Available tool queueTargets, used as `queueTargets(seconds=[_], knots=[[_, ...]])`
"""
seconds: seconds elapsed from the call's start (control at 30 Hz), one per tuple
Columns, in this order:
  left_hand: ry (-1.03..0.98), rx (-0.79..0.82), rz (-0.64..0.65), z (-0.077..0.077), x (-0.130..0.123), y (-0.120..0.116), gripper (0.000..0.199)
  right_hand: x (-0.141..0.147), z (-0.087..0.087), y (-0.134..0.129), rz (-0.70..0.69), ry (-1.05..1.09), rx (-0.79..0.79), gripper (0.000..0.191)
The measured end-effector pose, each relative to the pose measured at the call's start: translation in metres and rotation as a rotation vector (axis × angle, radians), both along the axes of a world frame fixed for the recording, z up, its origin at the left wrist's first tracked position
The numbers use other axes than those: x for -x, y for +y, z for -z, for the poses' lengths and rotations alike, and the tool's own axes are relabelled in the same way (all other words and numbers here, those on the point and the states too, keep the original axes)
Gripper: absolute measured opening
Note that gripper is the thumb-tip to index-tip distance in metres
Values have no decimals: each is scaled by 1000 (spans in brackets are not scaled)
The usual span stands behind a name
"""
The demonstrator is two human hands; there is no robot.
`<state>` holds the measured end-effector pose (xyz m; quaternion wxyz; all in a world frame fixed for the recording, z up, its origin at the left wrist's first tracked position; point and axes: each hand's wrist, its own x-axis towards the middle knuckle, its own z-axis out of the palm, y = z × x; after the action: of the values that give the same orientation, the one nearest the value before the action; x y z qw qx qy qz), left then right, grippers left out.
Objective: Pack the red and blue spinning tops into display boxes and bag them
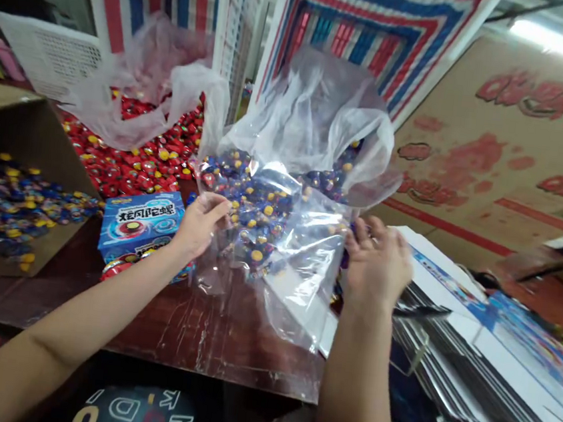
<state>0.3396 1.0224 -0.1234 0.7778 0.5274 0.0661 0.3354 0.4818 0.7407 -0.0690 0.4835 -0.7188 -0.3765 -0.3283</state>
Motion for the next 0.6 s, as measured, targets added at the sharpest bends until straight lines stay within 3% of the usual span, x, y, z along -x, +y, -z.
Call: queueTargets(seconds=[0.07, 0.13, 0.23, 0.3, 0.37, 0.43, 0.53, 0.6], knots=[[-13, -140, -90, -17, 23, 17, 36, 32, -16, 12, 41, -82, -273, 42], [13, -444, -67, -35, 46, 25, 22, 67, -42, 30, -107, -208, -219, 53], [94, -931, 116, -62, 74, 21, 9, 104, -82, 75, -506, -438, 365, 74], [143, -1095, 179, -79, 90, 18, 14, 113, -100, 109, -700, -449, 690, 68], [208, -1177, 172, -95, 110, 23, 15, 111, -109, 137, -849, -299, 892, 53], [292, -1165, 159, -112, 138, 35, 19, 104, -115, 149, -949, -147, 975, 43], [434, -1083, 202, -135, 197, 61, 24, 90, -125, 138, -1045, -7, 935, 37], [499, -1046, 250, -150, 241, 72, 28, 84, -133, 123, -1063, 37, 812, 39]])
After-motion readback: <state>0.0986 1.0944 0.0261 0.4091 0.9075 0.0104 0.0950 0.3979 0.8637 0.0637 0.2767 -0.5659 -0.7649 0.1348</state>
